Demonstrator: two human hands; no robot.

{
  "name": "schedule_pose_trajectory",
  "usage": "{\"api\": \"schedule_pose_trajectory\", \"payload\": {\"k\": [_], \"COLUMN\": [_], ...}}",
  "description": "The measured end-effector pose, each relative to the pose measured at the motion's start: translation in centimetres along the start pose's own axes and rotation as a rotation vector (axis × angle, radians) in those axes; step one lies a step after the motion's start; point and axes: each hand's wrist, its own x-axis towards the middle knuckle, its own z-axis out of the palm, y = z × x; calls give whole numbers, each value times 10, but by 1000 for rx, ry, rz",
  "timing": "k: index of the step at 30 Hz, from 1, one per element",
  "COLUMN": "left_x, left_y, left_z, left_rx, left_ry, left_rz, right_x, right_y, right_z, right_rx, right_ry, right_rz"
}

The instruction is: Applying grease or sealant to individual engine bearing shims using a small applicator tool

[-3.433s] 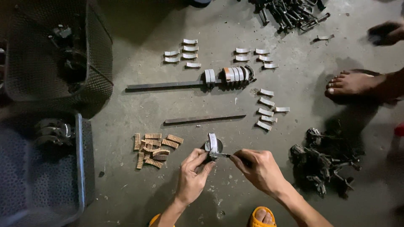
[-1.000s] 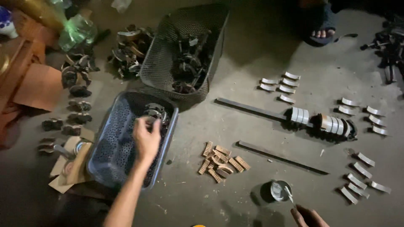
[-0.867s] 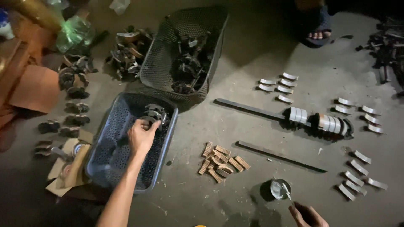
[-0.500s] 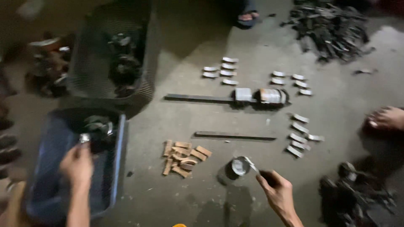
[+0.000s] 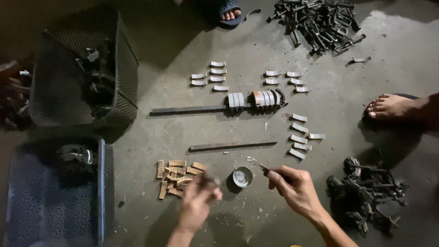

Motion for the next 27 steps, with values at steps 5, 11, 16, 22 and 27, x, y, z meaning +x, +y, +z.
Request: {"api": "schedule_pose_trajectory", "payload": {"k": [5, 11, 16, 22, 27], "left_x": [-4, -8, -15, -14, -13], "left_y": [-5, 1, 4, 4, 2], "left_z": [64, 82, 88, 82, 79], "left_rx": [630, 784, 728, 675, 671], "left_ry": [-165, -171, -133, -120, -120], "left_rz": [191, 249, 138, 144, 141], "right_x": [-6, -6, -2, -12, -28], "right_y": [-22, -21, -23, -31, -35], "right_z": [-13, -7, -3, -8, -11], "right_rx": [31, 69, 42, -138, -307], "right_ry": [-117, -264, -236, -85, -69], "right_rz": [105, 50, 45, -99, -373]}}
